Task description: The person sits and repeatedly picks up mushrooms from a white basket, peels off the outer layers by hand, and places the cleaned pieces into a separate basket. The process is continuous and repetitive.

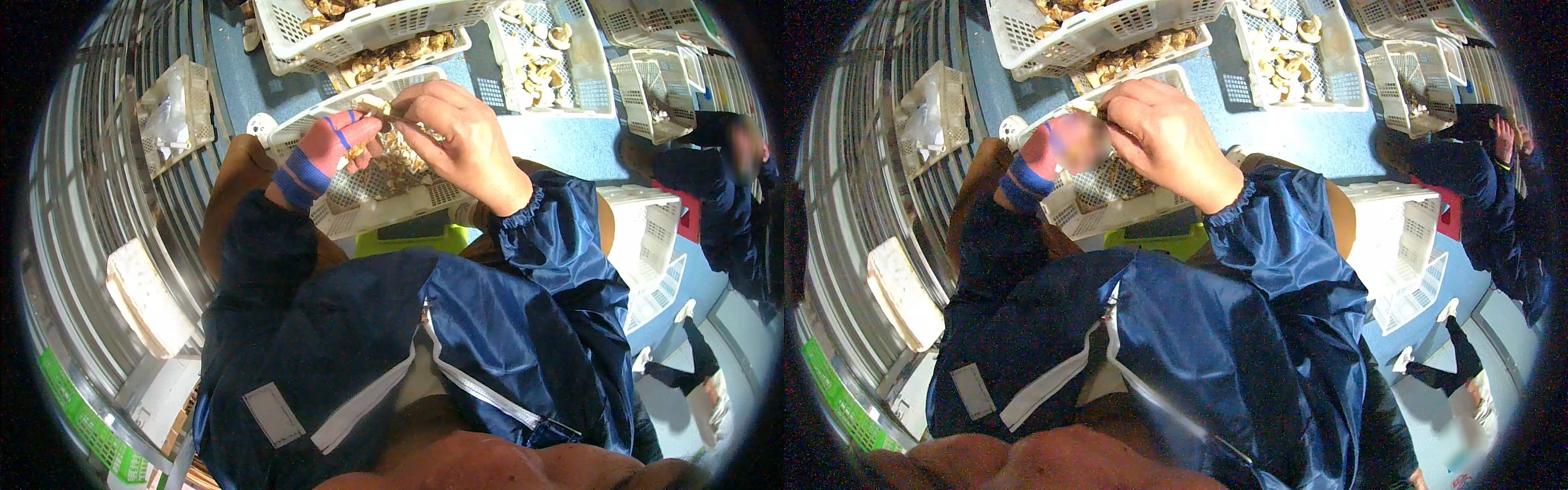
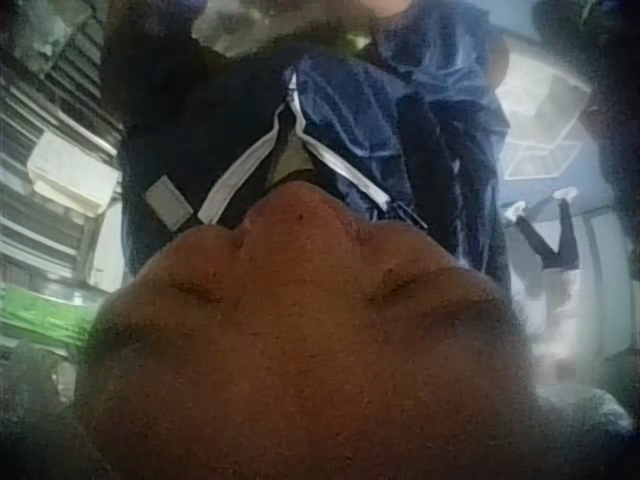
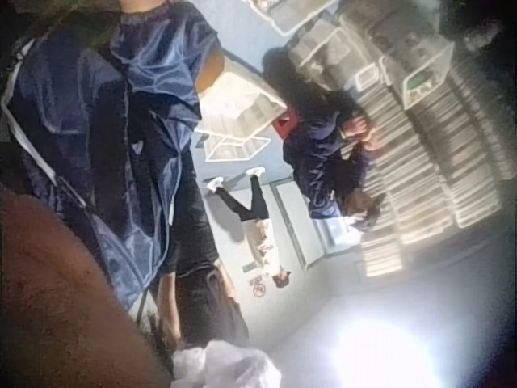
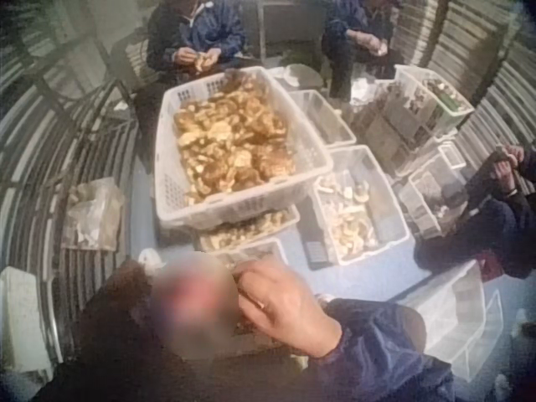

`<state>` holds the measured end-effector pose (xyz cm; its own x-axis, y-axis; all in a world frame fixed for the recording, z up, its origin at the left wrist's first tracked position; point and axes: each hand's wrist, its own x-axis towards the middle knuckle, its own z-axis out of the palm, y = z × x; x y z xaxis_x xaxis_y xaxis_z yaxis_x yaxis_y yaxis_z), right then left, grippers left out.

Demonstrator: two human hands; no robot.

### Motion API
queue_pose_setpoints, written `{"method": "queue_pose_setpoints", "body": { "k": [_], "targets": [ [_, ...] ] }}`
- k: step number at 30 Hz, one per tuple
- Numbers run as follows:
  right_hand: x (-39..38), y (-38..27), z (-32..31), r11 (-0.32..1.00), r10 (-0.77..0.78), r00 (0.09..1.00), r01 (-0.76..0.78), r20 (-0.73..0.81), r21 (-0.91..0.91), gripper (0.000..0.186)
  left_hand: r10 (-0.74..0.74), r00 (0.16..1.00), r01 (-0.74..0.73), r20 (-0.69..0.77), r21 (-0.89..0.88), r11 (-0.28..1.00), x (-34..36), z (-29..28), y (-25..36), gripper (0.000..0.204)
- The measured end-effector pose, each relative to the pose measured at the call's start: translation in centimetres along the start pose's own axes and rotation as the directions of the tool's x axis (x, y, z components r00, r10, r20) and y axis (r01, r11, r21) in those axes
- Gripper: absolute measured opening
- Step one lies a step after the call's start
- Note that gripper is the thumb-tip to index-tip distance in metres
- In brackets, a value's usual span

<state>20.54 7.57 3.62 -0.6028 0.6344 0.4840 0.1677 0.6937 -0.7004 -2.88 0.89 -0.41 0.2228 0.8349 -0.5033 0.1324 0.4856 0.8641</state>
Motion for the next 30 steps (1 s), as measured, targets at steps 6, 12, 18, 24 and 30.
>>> {"method": "queue_pose_setpoints", "body": {
  "k": [6,12,18,24,30],
  "targets": [
    [-0.3,-0.2,-0.4,0.996,0.081,0.994,-0.082,0.071,0.021,0.011,-0.073,0.997,0.075,0.020,-0.135,0.988,-0.4,0.1,-0.1,0.042],
    [-0.8,0.0,0.3,0.922,0.269,0.957,-0.288,0.108,0.259,0.013,0.068,0.995,0.005,-0.070,0.734,0.679,1.0,0.7,-3.0,0.043],
    [-1.3,1.6,-0.2,0.628,0.494,0.797,-0.603,0.347,0.492,0.013,0.084,0.991,0.005,-0.103,0.658,0.753,0.2,1.7,-0.2,0.039],
    [-0.8,2.5,-1.2,0.771,0.614,0.788,-0.612,0.051,0.174,0.019,0.264,0.957,-0.220,-0.122,0.294,0.930,0.0,1.8,-2.2,0.032],
    [-0.6,0.6,-2.0,0.926,0.234,0.938,-0.296,0.257,0.236,0.014,0.005,0.969,0.057,-0.247,0.244,0.968,0.1,0.8,-0.7,0.043]
  ]
}}
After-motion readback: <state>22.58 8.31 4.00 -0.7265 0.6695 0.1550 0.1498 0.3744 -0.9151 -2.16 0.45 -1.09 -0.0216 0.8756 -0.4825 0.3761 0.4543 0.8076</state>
